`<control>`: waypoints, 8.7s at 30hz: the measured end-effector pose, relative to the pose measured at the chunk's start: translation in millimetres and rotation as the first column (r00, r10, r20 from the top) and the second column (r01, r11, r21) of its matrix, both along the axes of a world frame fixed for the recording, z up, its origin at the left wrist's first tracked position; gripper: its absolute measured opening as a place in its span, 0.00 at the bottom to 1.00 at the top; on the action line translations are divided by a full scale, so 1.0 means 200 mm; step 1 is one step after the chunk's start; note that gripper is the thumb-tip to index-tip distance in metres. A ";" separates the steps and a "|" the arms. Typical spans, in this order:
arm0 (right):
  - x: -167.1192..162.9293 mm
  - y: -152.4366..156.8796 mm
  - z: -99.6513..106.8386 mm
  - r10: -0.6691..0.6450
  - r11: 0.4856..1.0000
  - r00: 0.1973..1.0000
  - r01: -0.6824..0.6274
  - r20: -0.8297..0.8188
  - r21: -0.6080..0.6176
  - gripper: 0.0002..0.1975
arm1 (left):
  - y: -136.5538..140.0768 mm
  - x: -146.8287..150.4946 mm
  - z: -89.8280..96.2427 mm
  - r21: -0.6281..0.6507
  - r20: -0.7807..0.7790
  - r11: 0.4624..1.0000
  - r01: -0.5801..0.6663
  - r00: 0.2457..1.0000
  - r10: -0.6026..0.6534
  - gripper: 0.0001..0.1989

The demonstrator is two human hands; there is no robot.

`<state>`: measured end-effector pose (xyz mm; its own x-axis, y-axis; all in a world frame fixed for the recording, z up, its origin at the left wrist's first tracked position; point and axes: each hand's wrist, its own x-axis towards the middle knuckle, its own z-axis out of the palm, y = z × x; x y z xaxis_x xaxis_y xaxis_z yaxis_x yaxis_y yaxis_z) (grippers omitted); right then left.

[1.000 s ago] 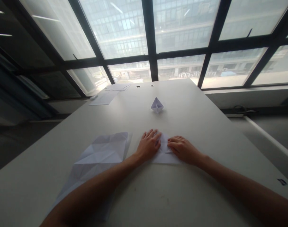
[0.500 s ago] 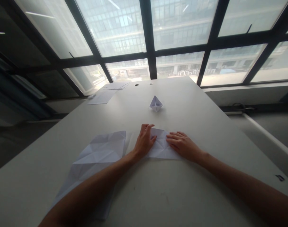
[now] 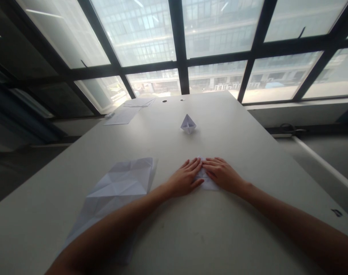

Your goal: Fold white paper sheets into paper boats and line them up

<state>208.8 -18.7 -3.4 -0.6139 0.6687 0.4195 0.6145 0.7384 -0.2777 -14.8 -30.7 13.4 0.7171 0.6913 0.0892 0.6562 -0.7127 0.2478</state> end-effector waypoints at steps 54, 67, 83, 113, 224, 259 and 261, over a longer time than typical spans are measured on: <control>-0.01 -0.04 0.04 0.068 0.975 0.987 -0.097 -0.145 -0.202 0.06 | 0.06 -0.06 -0.02 0.061 -0.173 0.997 -0.045 0.983 0.055 0.36; 0.01 -0.03 0.06 0.042 0.981 0.995 -0.058 -0.088 -0.185 0.07 | 0.06 -0.06 -0.03 0.055 -0.104 0.996 -0.072 0.992 0.077 0.33; -0.01 -0.05 0.07 0.057 0.991 0.998 -0.057 -0.007 -0.125 0.08 | 0.08 -0.05 -0.04 0.082 0.266 0.994 -0.071 0.963 0.047 0.23; 0.05 0.02 0.03 -0.277 0.959 0.959 0.272 -0.061 -0.081 0.13 | 0.08 -0.05 -0.01 0.075 0.258 0.952 -0.297 0.928 0.269 0.15; 0.04 0.00 -0.11 -0.488 0.856 0.848 0.511 0.207 -0.075 0.32 | 0.04 -0.06 -0.12 0.145 -0.037 0.900 -0.411 0.907 0.421 0.36; 0.02 -0.01 0.00 -0.245 0.967 0.968 0.248 0.060 -0.050 0.17 | 0.09 -0.04 -0.09 0.032 0.196 0.956 -0.292 0.940 0.280 0.23; 0.02 -0.01 0.01 -0.255 0.965 0.966 0.256 0.039 -0.047 0.15 | 0.09 -0.04 -0.08 0.054 0.226 0.945 -0.322 0.926 0.303 0.22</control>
<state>212.2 -20.8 -2.3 -0.4324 0.8250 0.3638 0.7900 0.5411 -0.2881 -22.9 -11.7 -2.9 0.4233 0.8597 0.2860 0.7884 -0.5051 0.3512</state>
